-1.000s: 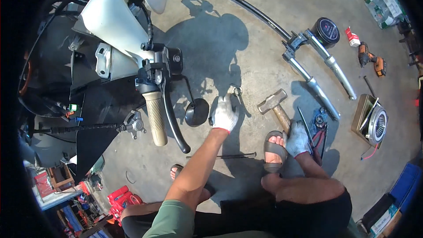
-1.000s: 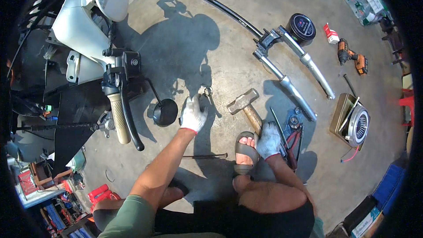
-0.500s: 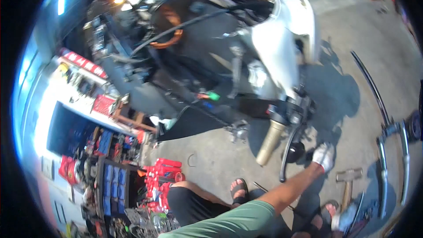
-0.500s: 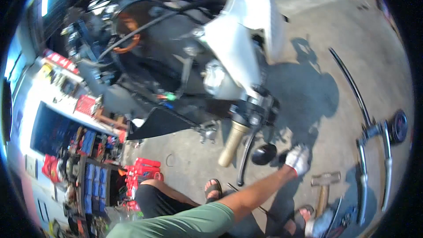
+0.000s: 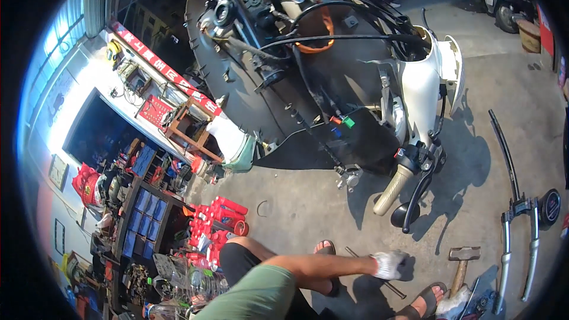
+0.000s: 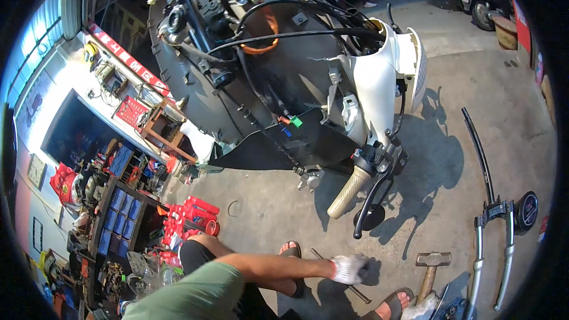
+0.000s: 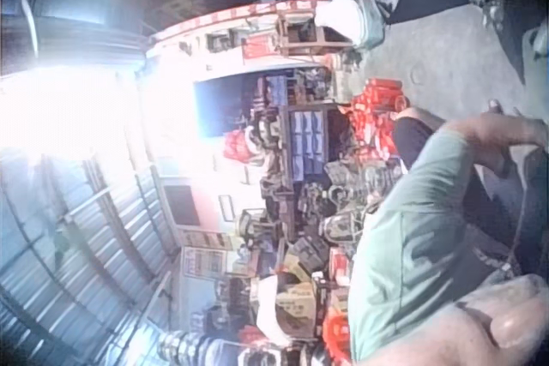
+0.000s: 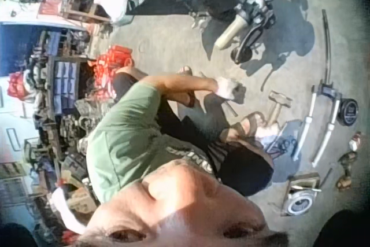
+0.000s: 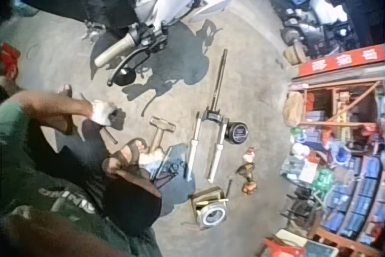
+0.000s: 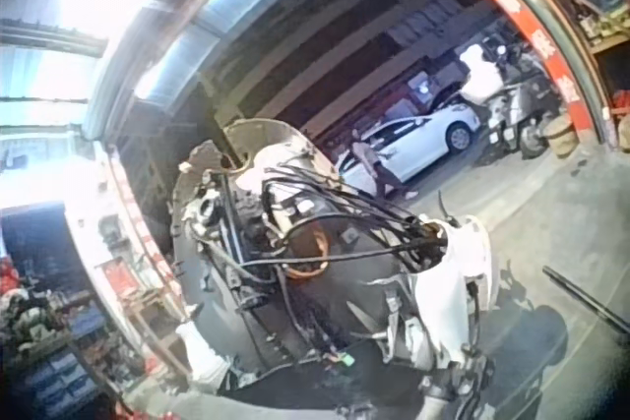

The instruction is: The person disassembles the front assembly of an electric scooter by driving a metal rod through the steering column with a hammer, removing loose hardware, and detaching components from the front frame by hand.

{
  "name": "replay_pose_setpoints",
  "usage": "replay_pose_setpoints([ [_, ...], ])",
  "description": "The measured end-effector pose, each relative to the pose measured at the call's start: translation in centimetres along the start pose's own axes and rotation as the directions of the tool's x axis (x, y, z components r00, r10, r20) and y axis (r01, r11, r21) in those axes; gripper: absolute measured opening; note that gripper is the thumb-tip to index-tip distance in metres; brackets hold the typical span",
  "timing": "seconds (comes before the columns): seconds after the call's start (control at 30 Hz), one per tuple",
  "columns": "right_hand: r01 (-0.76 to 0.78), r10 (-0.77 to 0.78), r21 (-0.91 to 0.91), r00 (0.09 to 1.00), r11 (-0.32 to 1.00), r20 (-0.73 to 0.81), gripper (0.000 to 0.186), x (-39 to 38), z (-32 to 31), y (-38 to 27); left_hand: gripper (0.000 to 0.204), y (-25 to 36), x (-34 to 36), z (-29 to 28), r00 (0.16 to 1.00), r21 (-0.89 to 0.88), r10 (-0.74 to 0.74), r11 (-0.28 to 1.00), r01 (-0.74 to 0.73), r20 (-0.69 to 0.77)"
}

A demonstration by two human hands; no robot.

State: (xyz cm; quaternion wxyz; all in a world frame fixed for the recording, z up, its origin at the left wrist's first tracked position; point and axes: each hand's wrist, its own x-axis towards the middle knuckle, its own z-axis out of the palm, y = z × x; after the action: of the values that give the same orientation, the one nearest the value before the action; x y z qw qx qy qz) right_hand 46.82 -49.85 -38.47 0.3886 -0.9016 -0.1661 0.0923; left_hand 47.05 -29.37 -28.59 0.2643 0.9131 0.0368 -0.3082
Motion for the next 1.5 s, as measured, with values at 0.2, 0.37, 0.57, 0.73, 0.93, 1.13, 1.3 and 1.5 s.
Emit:
replay_pose_setpoints([
  [0.2, 0.023, -0.027, 0.042, 0.996, 0.999, 0.085, 0.039, -0.5, 0.0, -2.3, 0.039, -5.3, -10.1, -10.8, 0.994, 0.1, -0.08, 0.991, 0.087, -0.074],
  [0.37, 0.028, -0.038, 0.064, 0.987, 0.998, 0.154, 0.037, -1.1, -0.5, -3.6, 0.037, -9.1, -20.2, -20.8, 0.923, 0.179, -0.226, 0.94, 0.29, -0.31],
  [0.57, 0.009, -0.027, 0.077, 0.971, 0.997, 0.239, 0.035, -1.0, -1.1, -5.0, 0.044, -17.0, -33.5, -26.6, 0.626, -0.128, -0.414, 0.884, 0.449, -0.661],
  [0.73, -0.04, 0.022, 0.052, 0.952, 0.998, 0.307, 0.033, -1.3, -1.9, -6.1, 0.027, -25.2, -39.5, -19.7, 0.534, -0.846, -0.686, 0.52, -0.114, -0.494],
  [0.93, -0.106, 0.089, 0.023, 0.917, 0.994, 0.39, 0.031, -1.3, -3.8, -5.3, 0.035, -29.3, -41.6, -7.1, 0.764, -0.694, -0.518, -0.383, -0.609, -0.385],
  [1.13, -0.218, 0.214, -0.044, 0.867, 0.975, 0.449, 0.029, -0.1, -7.5, -4.1, 0.052, -29.5, -42.6, 2.6, 0.711, -0.416, -0.277, -0.653, -0.633, -0.646],
  [1.3, -0.268, 0.29, -0.116, 0.825, 0.957, 0.485, 0.027, 0.7, -9.7, -2.9, 0.053, -30.1, -44.7, 8.5, 0.646, -0.343, -0.378, -0.613, -0.711, -0.663],
  [1.5, -0.285, 0.33, -0.166, 0.805, 0.944, 0.493, 0.025, 1.8, -12.7, -2.1, 0.032, -32.1, -47.4, 17.3, 0.402, -0.535, -0.901, -0.261, -0.803, -0.165],
])
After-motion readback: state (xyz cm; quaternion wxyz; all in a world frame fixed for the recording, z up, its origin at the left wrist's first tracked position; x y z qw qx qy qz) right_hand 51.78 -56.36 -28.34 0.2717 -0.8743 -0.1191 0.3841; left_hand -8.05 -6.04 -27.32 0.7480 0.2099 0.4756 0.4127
